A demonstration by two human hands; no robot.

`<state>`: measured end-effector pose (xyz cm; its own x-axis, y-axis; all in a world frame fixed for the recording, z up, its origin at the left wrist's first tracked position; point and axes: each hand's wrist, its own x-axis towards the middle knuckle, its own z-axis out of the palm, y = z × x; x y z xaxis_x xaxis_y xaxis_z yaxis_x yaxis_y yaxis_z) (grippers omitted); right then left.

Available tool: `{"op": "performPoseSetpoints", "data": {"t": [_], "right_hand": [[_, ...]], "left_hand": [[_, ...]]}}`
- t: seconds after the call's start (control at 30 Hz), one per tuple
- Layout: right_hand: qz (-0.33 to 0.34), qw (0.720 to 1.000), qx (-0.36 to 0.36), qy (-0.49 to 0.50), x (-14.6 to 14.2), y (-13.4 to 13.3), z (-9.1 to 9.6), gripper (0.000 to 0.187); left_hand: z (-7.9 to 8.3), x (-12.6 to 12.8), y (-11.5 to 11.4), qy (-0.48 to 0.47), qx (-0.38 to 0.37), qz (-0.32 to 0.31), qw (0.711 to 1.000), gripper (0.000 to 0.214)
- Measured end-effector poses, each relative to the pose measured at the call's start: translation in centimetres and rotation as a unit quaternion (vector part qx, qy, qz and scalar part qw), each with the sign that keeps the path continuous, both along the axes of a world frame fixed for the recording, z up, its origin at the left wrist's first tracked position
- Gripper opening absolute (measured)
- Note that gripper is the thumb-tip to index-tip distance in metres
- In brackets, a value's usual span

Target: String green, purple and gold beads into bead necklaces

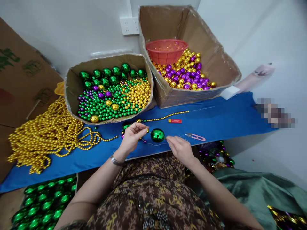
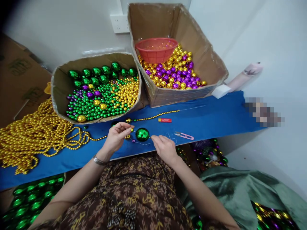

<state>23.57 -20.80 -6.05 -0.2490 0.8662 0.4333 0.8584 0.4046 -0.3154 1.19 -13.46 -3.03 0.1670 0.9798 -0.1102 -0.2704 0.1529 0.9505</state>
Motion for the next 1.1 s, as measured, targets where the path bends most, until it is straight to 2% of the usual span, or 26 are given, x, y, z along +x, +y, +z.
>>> {"op": "performPoseSetpoints", "data": {"t": [0.17,0.37,0.47,0.77,0.83,0.93,1.1], "right_hand": [[0.009,0.995,-0.058,0.084,-0.9,1.0,-2.4,0.025],[0.035,0.989,-0.110,0.094,-0.6,1.1,-3.8,0.026],[0.042,0.989,-0.111,0.088,-0.6,1.2,-4.1,0.027],[0.020,0.995,-0.097,-0.016,-0.1,2.7,-4.6,0.027],[0.006,0.994,-0.110,-0.027,0.2,3.0,-4.0,0.028],[0.001,0.993,-0.114,0.011,0.1,3.5,-2.6,0.029],[0.074,0.989,-0.062,0.109,-1.8,4.3,-0.6,0.031]], "left_hand": [[-1.7,0.6,-0.8,0.029,-0.029,-0.012,0.999,0.030],[-2.8,0.6,-1.4,0.018,-0.077,0.012,0.997,0.036],[-2.8,0.5,-1.2,0.042,-0.056,0.021,0.997,0.036],[-3.9,-0.6,-0.2,0.169,0.038,0.021,0.985,0.031],[-3.5,-1.0,-0.1,0.208,0.071,0.027,0.975,0.028],[-1.8,-1.0,-0.2,0.243,0.121,0.024,0.962,0.022],[2.1,0.4,-0.7,0.234,0.195,0.012,0.952,0.012]]}}
